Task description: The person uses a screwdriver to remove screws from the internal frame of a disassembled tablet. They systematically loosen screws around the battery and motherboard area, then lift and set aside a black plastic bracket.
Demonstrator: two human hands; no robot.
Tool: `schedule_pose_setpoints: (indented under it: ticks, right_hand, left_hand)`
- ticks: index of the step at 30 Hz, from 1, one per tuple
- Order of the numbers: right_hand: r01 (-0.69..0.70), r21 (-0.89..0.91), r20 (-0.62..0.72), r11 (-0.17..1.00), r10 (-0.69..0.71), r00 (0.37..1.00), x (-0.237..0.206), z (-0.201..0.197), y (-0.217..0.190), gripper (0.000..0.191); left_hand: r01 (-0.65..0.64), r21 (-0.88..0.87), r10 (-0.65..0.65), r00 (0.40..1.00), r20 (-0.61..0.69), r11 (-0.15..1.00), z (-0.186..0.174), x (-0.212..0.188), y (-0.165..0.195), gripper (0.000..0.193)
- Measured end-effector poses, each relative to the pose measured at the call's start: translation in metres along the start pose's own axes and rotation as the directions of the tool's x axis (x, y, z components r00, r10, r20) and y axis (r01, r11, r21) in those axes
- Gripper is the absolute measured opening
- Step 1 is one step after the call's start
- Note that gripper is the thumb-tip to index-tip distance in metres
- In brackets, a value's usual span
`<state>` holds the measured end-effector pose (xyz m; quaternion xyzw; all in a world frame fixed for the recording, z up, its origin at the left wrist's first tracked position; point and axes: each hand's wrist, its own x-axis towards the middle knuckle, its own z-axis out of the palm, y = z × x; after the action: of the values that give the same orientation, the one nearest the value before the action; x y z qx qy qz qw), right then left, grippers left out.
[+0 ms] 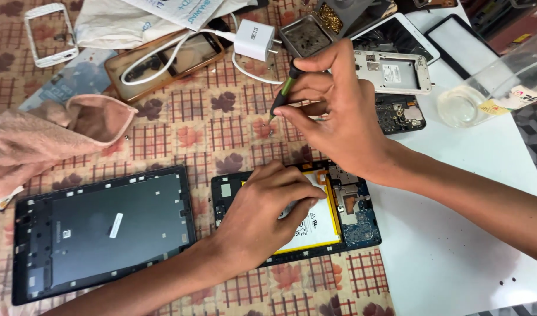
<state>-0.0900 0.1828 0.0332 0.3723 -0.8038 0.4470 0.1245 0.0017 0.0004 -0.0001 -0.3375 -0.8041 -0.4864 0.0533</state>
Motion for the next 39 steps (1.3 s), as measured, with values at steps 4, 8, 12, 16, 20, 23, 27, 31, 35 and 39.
schedule_pose_setpoints:
  ticks: [4, 8, 12, 16, 20, 23, 27, 31, 35, 39]
  right_hand:
    - [0.048, -0.132, -0.004, 0.990, -0.049, 0.999, 0.002, 0.005, -0.001, 0.054]
    - [0.055, -0.102, -0.001, 0.993, -0.056, 0.998, 0.002, 0.009, 0.001, 0.054]
    - [0.056, -0.059, -0.011, 0.997, -0.057, 0.998, -0.004, 0.006, 0.005, 0.055]
    - [0.046, -0.003, -0.006, 0.999, -0.046, 0.999, -0.007, 0.002, 0.003, 0.052]
    - [0.053, 0.003, -0.017, 0.999, -0.053, 0.998, -0.002, 0.001, -0.006, 0.052]
    - [0.091, 0.032, -0.022, 0.995, -0.091, 0.996, -0.003, -0.005, -0.014, 0.052]
    - [0.018, 0.148, -0.039, 0.989, -0.012, 0.999, -0.017, -0.024, -0.030, 0.057]
    - [-0.111, 0.044, -0.040, 0.993, 0.113, 0.993, -0.037, -0.047, -0.052, 0.063]
    - [-0.269, -0.036, -0.047, 0.962, 0.268, 0.962, -0.056, -0.064, -0.072, 0.066]
    - [-0.432, -0.010, -0.069, 0.902, 0.430, 0.900, -0.075, -0.070, -0.070, 0.068]
  left_hand:
    - [0.018, -0.011, -0.018, 1.000, 0.008, 1.000, 0.001, 0.000, -0.001, 0.012]
    - [0.017, -0.006, -0.017, 1.000, 0.013, 1.000, 0.000, -0.001, -0.002, 0.012]
    - [0.015, -0.001, -0.015, 1.000, 0.022, 1.000, 0.000, -0.001, -0.001, 0.013]
    - [0.024, -0.008, -0.024, 0.999, 0.039, 1.000, 0.000, 0.000, -0.002, 0.013]
    - [0.028, -0.004, -0.027, 0.998, 0.050, 1.000, 0.000, 0.000, -0.002, 0.013]
    - [0.027, 0.001, -0.027, 0.998, 0.052, 1.000, 0.000, -0.001, -0.003, 0.013]
    - [0.042, -0.006, -0.041, 0.997, 0.058, 0.999, 0.001, -0.002, -0.004, 0.014]
    - [0.041, -0.036, -0.040, 0.999, 0.008, 0.999, 0.004, -0.004, -0.008, 0.014]
    - [0.064, -0.071, -0.066, 0.998, -0.026, 0.995, 0.009, -0.006, -0.011, 0.018]
    - [0.077, -0.057, -0.078, 0.997, -0.020, 0.995, 0.010, -0.006, -0.012, 0.019]
